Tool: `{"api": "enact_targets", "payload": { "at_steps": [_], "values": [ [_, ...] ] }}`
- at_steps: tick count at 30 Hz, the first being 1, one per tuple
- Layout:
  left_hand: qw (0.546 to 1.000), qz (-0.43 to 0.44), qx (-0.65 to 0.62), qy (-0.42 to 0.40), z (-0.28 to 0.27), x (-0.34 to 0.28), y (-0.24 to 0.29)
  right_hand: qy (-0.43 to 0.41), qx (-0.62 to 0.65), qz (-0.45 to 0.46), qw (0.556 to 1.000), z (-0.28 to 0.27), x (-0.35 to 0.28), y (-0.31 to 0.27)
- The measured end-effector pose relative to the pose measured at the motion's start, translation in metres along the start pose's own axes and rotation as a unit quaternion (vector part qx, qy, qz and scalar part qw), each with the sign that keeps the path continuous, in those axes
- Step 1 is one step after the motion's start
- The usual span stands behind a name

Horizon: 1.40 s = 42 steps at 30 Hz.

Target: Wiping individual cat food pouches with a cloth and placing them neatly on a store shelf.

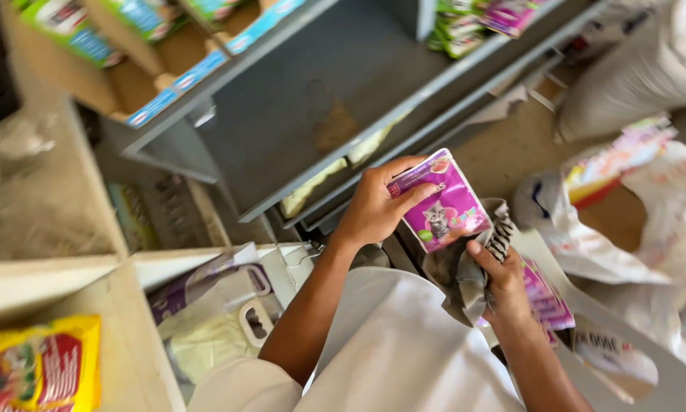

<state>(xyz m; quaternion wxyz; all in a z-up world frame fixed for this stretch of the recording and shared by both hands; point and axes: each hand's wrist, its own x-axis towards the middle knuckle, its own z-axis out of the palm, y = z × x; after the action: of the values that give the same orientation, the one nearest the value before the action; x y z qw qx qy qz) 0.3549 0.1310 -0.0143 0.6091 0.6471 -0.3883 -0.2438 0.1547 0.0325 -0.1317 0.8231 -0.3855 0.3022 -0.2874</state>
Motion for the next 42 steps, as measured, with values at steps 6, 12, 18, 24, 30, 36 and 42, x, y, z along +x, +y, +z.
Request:
{"api": "enact_targets", "payload": {
  "at_steps": [6,12,18,24,30,36,42],
  "values": [
    [0.994,0.016,-0.005,0.107,-0.050,-0.020,0.008,-0.076,-0.098,-0.076,0.989,0.089,0.020,-0.026],
    [0.980,0.062,0.099,0.162,-0.075,-0.028,0.033,-0.099,-0.107,-0.046,0.988,0.150,0.027,-0.036],
    [0.979,0.095,0.125,0.128,-0.068,-0.003,0.039,-0.024,-0.074,-0.044,0.996,0.147,0.029,-0.046],
    [0.975,0.126,0.156,0.094,-0.032,0.016,0.057,0.030,0.041,-0.102,0.993,0.113,0.033,-0.048],
    [0.970,0.130,0.190,0.076,-0.019,0.025,0.070,0.009,0.022,-0.117,0.993,0.085,0.053,-0.041],
    [0.948,0.193,0.235,0.095,-0.053,0.068,0.090,-0.016,-0.043,-0.092,0.995,0.061,0.091,-0.043],
    [0.938,0.190,0.274,0.094,-0.101,0.127,0.128,-0.183,-0.272,-0.232,0.916,0.069,0.165,-0.081]
  ]
}}
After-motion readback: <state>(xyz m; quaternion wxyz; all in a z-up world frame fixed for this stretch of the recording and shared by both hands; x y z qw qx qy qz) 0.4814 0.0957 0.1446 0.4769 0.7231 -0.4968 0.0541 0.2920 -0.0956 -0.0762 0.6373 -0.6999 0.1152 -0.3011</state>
